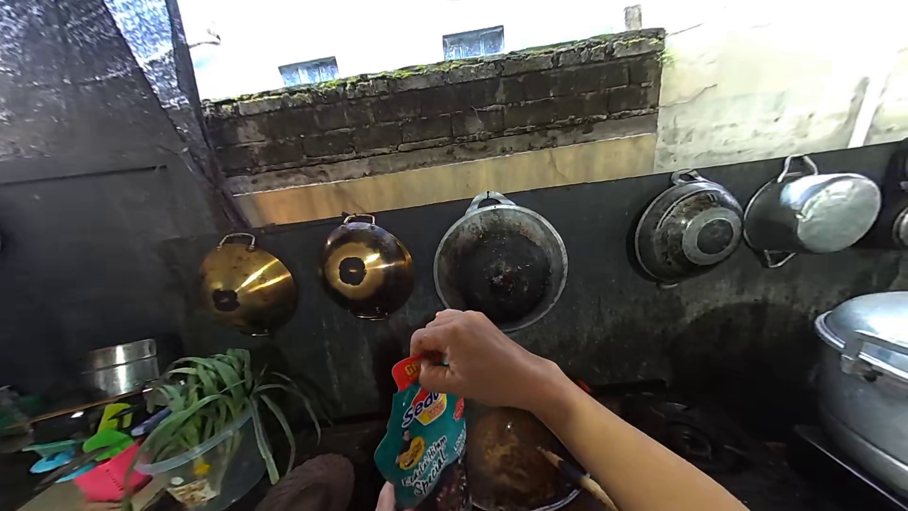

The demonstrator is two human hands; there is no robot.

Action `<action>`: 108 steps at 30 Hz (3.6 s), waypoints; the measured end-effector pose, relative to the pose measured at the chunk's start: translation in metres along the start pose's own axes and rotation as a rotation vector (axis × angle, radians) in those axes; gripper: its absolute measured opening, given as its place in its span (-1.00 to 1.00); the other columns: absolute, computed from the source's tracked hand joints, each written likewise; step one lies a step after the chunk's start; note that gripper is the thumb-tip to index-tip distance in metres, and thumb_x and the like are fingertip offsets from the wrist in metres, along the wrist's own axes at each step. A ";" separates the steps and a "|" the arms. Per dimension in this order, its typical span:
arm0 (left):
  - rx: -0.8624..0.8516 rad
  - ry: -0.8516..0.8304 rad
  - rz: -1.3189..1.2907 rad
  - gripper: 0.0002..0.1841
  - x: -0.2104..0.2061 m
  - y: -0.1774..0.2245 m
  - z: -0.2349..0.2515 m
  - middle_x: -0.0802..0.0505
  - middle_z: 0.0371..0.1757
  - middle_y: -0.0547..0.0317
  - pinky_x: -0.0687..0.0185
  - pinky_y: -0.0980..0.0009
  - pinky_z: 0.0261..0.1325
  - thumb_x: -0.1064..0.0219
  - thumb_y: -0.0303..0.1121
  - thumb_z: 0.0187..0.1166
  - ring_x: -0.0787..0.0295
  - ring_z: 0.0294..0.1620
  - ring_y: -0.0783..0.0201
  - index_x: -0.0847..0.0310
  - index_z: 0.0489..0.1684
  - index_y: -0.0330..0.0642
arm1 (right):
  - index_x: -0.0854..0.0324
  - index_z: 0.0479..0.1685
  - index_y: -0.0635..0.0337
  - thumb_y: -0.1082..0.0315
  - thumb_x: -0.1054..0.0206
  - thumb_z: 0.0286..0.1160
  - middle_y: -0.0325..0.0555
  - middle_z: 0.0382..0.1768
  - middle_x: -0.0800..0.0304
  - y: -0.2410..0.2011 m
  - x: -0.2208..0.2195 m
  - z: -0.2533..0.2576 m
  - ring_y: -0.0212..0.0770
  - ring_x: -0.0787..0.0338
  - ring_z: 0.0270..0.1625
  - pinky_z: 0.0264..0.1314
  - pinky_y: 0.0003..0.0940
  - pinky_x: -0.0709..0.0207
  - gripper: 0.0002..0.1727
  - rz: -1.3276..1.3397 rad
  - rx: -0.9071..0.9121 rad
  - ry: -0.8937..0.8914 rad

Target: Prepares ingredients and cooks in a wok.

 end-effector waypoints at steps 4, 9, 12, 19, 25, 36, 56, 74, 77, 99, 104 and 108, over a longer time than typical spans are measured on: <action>0.099 0.178 0.042 -0.32 -0.006 -0.006 0.008 -0.89 -0.08 0.31 -0.82 0.32 0.14 -0.68 -0.06 0.29 -0.86 -0.04 0.41 -0.45 0.25 -0.26 | -0.73 -0.53 0.03 0.30 -0.44 0.42 -0.36 -0.61 -0.65 0.002 -0.011 0.007 -0.40 -0.65 -0.42 -0.31 -0.37 -0.50 -0.83 -0.089 -0.036 -0.007; 0.253 0.174 -0.158 -0.32 -0.006 -0.022 0.009 -0.88 -0.15 0.11 -0.85 0.22 0.01 -0.58 0.04 0.37 -0.88 -0.14 0.26 -0.42 0.28 -0.24 | -0.83 -0.02 -0.05 0.23 -0.41 0.55 -0.33 -0.16 -0.85 0.040 -0.023 -0.021 -0.31 -0.78 -0.02 0.21 -0.13 -0.62 -0.85 0.143 -0.219 0.236; 0.316 0.166 -0.138 -0.39 -0.007 -0.027 0.008 -0.89 -0.18 0.09 -0.85 0.22 -0.01 -0.52 0.02 0.43 -0.88 -0.17 0.25 -0.49 0.23 -0.26 | -0.42 0.66 0.00 -0.04 -0.37 0.58 -0.15 0.33 -0.76 0.082 -0.083 -0.088 -0.20 -0.79 0.27 0.27 -0.13 -0.71 -0.32 0.817 -0.533 0.490; 0.589 0.183 0.027 -0.56 0.008 -0.048 0.011 -0.89 -0.15 0.04 -0.86 0.18 -0.01 -0.24 -0.06 0.67 -0.88 -0.14 0.21 -0.52 0.26 -0.24 | -0.52 0.27 0.40 0.15 -0.39 0.56 0.13 -0.11 -0.87 0.078 -0.201 -0.155 -0.13 -0.91 -0.08 0.10 -0.16 -0.81 -0.49 1.683 -0.779 0.778; 0.768 0.171 0.175 -0.54 0.026 -0.053 0.017 -0.89 -0.07 0.01 -0.85 0.08 0.03 -0.20 0.01 0.72 -0.89 -0.06 0.13 -0.54 0.31 -0.19 | -0.56 0.22 0.44 0.28 -0.29 0.70 0.18 -0.15 -0.87 0.085 -0.224 -0.162 -0.09 -0.91 -0.14 0.03 -0.16 -0.82 -0.63 1.712 -0.941 0.926; 0.997 0.055 0.579 -0.46 0.039 -0.034 0.071 -0.90 -0.02 -0.05 -0.85 -0.06 -0.12 -0.14 0.18 0.72 -0.91 -0.08 -0.03 -0.65 0.23 -0.12 | -0.56 0.30 0.37 0.08 -0.18 0.81 0.17 -0.14 -0.86 0.096 -0.244 -0.145 -0.07 -0.90 -0.14 -0.01 -0.15 -0.82 -0.53 1.717 -1.111 1.277; 1.033 -0.073 0.681 -0.53 0.050 -0.027 0.094 -0.92 -0.08 0.03 -0.88 0.06 -0.14 -0.14 0.11 0.77 -0.93 -0.11 0.07 -0.65 0.19 -0.11 | -0.47 0.39 0.27 0.06 -0.16 0.80 0.19 -0.05 -0.82 0.111 -0.248 -0.139 0.01 -0.89 -0.04 0.07 -0.03 -0.80 -0.53 1.969 -1.058 1.307; 0.946 -0.075 0.764 -0.55 0.049 -0.016 0.104 -0.91 -0.20 0.04 -0.87 0.15 -0.28 -0.18 0.07 0.76 -0.92 -0.24 0.11 -0.71 0.08 -0.15 | -0.45 0.40 0.30 0.21 -0.31 0.70 0.21 -0.04 -0.83 0.103 -0.249 -0.130 0.00 -0.90 -0.05 0.07 -0.05 -0.81 -0.56 1.965 -0.892 1.342; 0.938 -0.093 0.781 -0.53 0.047 -0.015 0.103 -0.92 -0.20 0.04 -0.88 0.13 -0.26 -0.19 0.10 0.75 -0.92 -0.24 0.11 -0.72 0.08 -0.15 | -0.46 0.36 0.33 0.28 -0.33 0.68 0.22 -0.08 -0.84 0.103 -0.249 -0.130 0.00 -0.91 -0.08 0.05 -0.05 -0.82 -0.59 1.963 -0.922 1.353; 0.905 -0.092 0.812 -0.56 0.053 -0.005 0.112 -0.92 -0.19 0.03 -0.88 0.15 -0.24 -0.16 0.06 0.78 -0.92 -0.23 0.13 -0.70 0.15 -0.14 | -0.48 0.37 0.22 0.09 -0.18 0.78 0.16 0.00 -0.82 0.106 -0.250 -0.120 0.01 -0.88 0.00 0.09 0.00 -0.78 -0.58 2.101 -0.900 1.320; 0.905 -0.130 0.856 -0.59 0.054 -0.002 0.114 -0.91 -0.22 0.06 -0.87 0.18 -0.26 -0.19 0.03 0.77 -0.91 -0.25 0.17 -0.72 0.10 -0.13 | -0.52 0.33 0.20 0.05 -0.16 0.79 0.15 -0.02 -0.83 0.113 -0.252 -0.120 0.02 -0.89 -0.02 0.07 0.02 -0.79 -0.57 2.149 -0.916 1.354; 0.905 -0.127 0.855 -0.58 0.055 -0.005 0.113 -0.92 -0.22 0.06 -0.87 0.17 -0.26 -0.17 0.04 0.78 -0.91 -0.25 0.15 -0.71 0.11 -0.14 | -0.50 0.38 0.20 -0.05 -0.10 0.80 0.15 -0.01 -0.82 0.116 -0.254 -0.120 0.01 -0.88 -0.01 0.07 0.02 -0.79 -0.49 2.075 -0.996 1.380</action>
Point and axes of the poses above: each hand's wrist, its own z-axis towards the middle knuckle, its own x-axis out of the back of the hand, y = z × x, the point moved 7 cm from there along z, towards the middle knuckle
